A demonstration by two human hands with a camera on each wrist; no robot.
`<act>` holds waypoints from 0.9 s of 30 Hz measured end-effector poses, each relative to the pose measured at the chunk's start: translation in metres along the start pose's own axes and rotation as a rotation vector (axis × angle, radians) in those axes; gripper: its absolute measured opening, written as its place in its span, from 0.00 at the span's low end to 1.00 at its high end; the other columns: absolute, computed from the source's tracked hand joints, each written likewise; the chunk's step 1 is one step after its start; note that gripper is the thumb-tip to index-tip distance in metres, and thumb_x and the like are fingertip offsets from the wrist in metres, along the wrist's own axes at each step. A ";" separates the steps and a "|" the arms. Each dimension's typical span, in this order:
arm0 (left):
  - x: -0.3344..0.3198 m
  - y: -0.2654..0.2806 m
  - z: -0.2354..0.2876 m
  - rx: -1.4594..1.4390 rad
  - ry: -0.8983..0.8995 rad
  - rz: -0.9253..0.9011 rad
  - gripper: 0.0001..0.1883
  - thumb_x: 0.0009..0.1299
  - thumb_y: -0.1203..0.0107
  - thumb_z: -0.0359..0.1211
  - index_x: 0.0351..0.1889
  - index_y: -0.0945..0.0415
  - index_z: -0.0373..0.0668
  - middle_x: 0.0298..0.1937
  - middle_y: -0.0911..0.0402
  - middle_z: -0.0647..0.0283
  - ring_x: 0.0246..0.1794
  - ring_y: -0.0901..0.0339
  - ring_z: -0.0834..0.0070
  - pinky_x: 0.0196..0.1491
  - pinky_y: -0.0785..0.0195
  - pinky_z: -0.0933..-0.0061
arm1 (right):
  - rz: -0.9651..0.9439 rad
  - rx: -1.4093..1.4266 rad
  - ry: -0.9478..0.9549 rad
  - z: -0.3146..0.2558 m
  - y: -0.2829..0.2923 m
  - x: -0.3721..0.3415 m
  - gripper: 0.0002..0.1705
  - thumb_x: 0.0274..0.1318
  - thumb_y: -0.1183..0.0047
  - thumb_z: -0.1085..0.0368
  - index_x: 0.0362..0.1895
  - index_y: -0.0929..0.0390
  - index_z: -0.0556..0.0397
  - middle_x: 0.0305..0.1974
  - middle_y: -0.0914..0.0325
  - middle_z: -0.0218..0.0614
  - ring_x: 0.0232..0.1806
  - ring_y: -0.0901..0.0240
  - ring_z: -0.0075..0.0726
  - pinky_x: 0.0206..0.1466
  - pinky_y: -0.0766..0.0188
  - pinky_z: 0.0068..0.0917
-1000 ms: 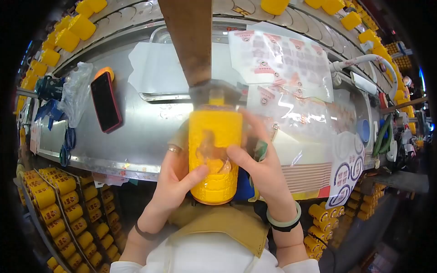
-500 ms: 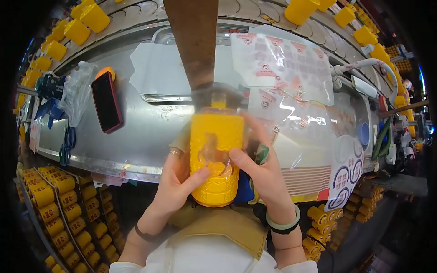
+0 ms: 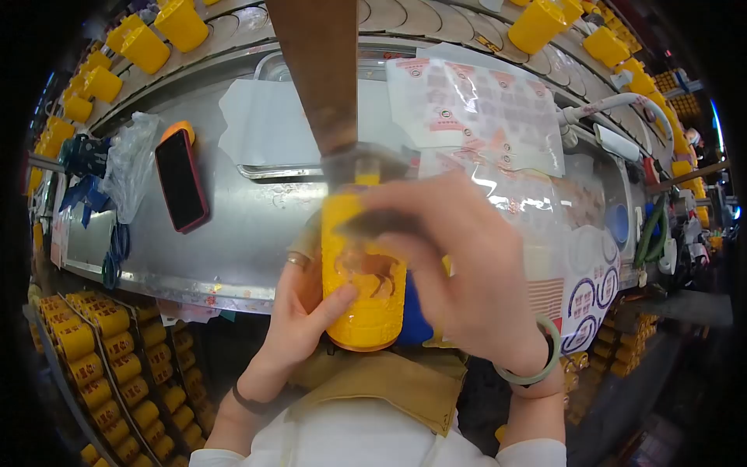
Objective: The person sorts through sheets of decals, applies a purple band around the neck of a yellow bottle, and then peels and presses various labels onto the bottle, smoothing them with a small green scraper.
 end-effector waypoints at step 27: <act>-0.033 -0.017 0.021 1.061 -0.498 0.022 0.67 0.47 0.22 0.64 0.77 0.44 0.36 0.76 0.44 0.46 0.74 0.43 0.50 0.73 0.44 0.51 | 0.101 0.537 -0.354 0.075 -0.009 -0.053 0.29 0.61 0.39 0.70 0.66 0.31 0.57 0.48 0.26 0.35 0.48 0.30 0.25 0.48 0.31 0.24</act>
Point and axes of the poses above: each hand's wrist, its own x-axis towards the middle knuckle, its own y-axis out of the back of the hand, z = x × y, the point moved 9 cm from there along x, towards the middle knuckle
